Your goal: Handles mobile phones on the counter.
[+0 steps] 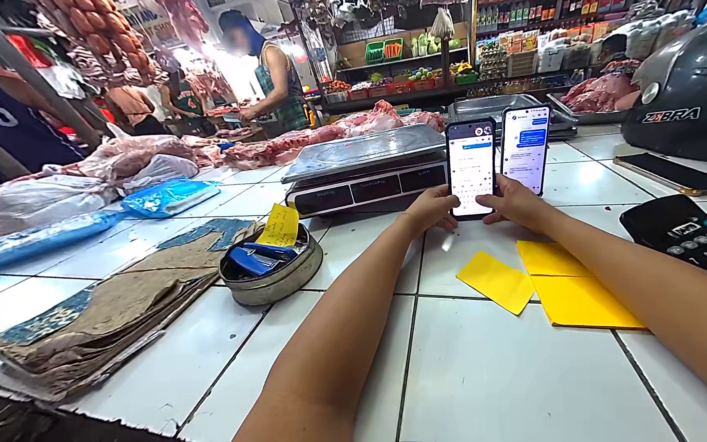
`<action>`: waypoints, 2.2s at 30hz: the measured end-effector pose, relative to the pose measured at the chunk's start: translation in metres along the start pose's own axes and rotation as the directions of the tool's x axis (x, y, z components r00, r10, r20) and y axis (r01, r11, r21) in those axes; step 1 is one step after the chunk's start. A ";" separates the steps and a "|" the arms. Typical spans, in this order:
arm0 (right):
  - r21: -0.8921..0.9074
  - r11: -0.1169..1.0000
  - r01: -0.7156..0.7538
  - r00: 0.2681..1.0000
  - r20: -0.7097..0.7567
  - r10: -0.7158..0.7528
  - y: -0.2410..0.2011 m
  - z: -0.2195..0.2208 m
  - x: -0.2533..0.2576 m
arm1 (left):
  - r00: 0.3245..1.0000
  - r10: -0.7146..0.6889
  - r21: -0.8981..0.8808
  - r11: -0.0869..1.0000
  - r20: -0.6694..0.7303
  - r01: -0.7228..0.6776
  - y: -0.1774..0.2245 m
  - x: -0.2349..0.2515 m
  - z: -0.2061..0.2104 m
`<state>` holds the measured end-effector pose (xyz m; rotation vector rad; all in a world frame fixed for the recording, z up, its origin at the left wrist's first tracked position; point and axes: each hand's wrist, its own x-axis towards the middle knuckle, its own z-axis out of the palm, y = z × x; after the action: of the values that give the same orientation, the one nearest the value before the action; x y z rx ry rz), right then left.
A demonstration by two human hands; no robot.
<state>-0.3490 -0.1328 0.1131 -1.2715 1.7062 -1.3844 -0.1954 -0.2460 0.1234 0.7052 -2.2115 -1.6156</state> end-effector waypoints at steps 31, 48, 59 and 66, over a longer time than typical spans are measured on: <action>0.037 0.999 0.007 1.000 0.000 -0.007 -0.001 -0.001 -0.003 | 1.000 -0.015 -0.034 0.999 -0.009 0.014 0.000 0.001 0.000; 0.112 0.992 -0.054 0.999 0.000 0.054 0.000 -0.004 0.001 | 1.000 -0.009 -0.013 1.000 -0.012 0.009 0.001 0.001 0.001; 0.037 0.999 -0.029 0.999 -0.017 0.030 -0.002 0.001 -0.002 | 1.000 -0.008 0.012 1.000 -0.008 0.008 0.003 -0.002 0.001; -0.018 1.000 0.021 0.999 0.027 -0.020 0.002 -0.001 -0.002 | 1.000 -0.006 0.001 1.000 -0.004 0.006 0.002 -0.001 0.001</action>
<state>-0.3494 -0.1310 0.1115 -1.3155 1.6953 -1.3604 -0.1951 -0.2443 0.1253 0.7155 -2.2096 -1.6144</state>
